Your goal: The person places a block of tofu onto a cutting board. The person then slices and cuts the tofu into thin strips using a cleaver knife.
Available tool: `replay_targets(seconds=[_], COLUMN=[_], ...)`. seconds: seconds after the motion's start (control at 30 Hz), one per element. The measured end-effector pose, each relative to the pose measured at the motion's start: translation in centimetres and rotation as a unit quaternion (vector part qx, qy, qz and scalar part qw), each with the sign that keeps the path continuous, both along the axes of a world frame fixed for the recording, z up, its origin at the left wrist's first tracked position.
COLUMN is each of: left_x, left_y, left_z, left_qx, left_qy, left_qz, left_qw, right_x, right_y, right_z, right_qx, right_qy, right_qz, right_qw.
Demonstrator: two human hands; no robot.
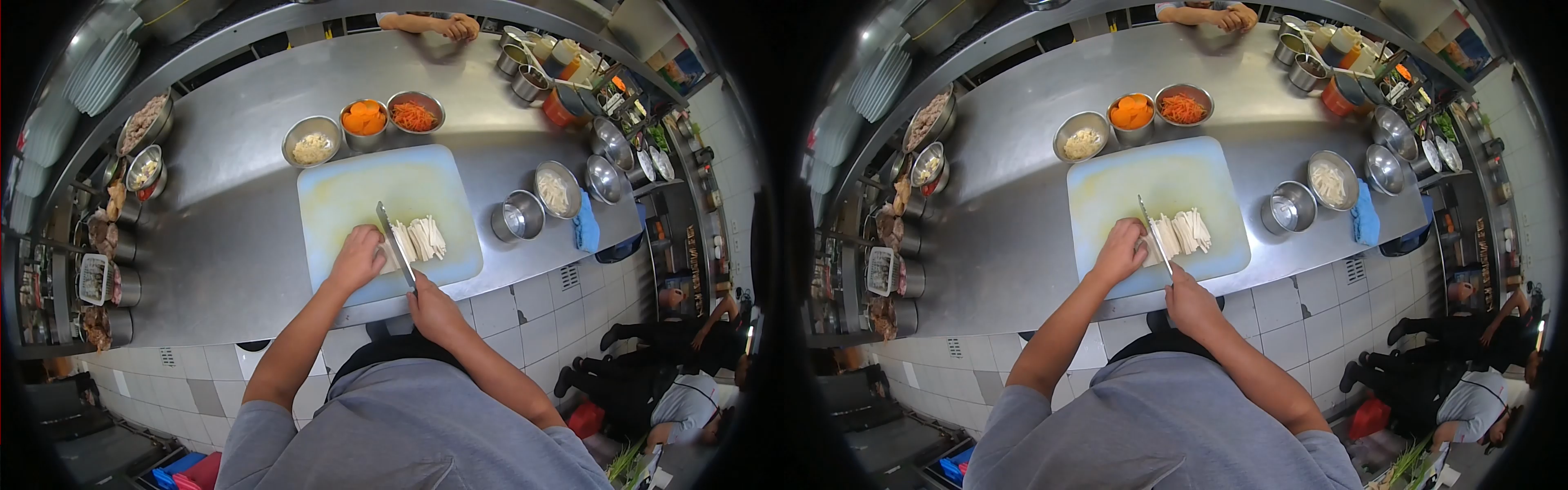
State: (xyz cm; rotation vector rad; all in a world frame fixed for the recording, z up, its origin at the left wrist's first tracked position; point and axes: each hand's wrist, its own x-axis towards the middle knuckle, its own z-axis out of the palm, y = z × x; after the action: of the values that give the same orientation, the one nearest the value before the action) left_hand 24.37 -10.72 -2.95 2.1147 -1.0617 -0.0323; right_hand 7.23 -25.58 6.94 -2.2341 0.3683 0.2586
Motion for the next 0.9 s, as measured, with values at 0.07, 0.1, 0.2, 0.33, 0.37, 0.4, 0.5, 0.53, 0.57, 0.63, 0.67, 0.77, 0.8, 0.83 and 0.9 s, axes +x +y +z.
replay_targets(seconds=[0.07, 0.1, 0.2, 0.33, 0.37, 0.4, 0.5, 0.53, 0.57, 0.63, 0.67, 0.77, 0.8, 0.83, 0.9], left_x=[0.0, -0.1, -0.1, -0.2, -0.2, -0.2, -0.3, -0.3, -0.3, -0.3, -0.3, -0.3, -0.4, -0.5, -0.5], left_y=[0.1, 0.1, -0.1, -0.1, -0.2, -0.2, -0.3, -0.3, -0.3, -0.3, -0.2, -0.1, -0.1, 0.1, 0.7], left_z=[0.0, 0.0, 0.0, 0.1, 0.0, -0.1, -0.2, -0.2, -0.1, 0.0, 0.0, 0.1, 0.0, 0.0, 0.0], left_qx=[0.003, 0.006, 0.011, 0.015, 0.018, 0.02, 0.025, 0.025, 0.028, 0.032, 0.032, 0.011, -0.01, -0.01, 0.0], left_qy=[-0.009, -0.019, -0.029, -0.034, -0.034, -0.035, -0.048, -0.049, -0.046, -0.044, -0.038, -0.026, -0.019, -0.019, -0.013], left_qz=[-0.003, -0.006, -0.002, 0.0, 0.0, 0.001, 0.005, 0.005, 0.005, 0.006, 0.004, 0.011, 0.018, 0.018, 0.011], left_qw=[1.0, 1.0, 1.0, 0.999, 0.999, 0.999, 0.999, 0.998, 0.999, 0.999, 0.999, 1.0, 1.0, 1.0, 1.0], right_x=[-0.2, -0.3, -0.3, -0.2, -0.2, -0.1, 0.1, 0.1, 0.5, 1.0, 1.3, 1.4, 1.3, 1.2, 1.0], right_y=[0.1, 0.1, 0.2, 0.2, 0.2, 0.3, 0.5, 0.5, 0.5, 0.2, -0.1, -0.1, -0.1, -0.1, -0.1], right_z=[-0.3, -0.5, -0.9, -0.8, -1.2, -1.5, -3.0, -3.4, -3.3, -3.0, -2.4, -1.3, -1.1, -1.0, -0.9], right_qx=[-0.001, -0.003, -0.004, -0.008, -0.014, -0.02, -0.028, -0.028, -0.03, -0.031, -0.025, -0.021, -0.023, -0.023, -0.023], right_qy=[-0.005, -0.009, -0.017, -0.004, -0.004, -0.005, -0.03, -0.031, -0.008, 0.013, 0.035, 0.039, 0.022, 0.022, 0.003], right_qz=[0.004, 0.008, 0.01, 0.015, 0.017, 0.019, 0.014, 0.014, 0.012, 0.011, 0.01, -0.001, -0.013, -0.013, -0.003], right_qw=[1.0, 1.0, 1.0, 1.0, 1.0, 1.0, 0.999, 0.999, 0.999, 0.999, 0.999, 0.999, 0.999, 0.999, 1.0])
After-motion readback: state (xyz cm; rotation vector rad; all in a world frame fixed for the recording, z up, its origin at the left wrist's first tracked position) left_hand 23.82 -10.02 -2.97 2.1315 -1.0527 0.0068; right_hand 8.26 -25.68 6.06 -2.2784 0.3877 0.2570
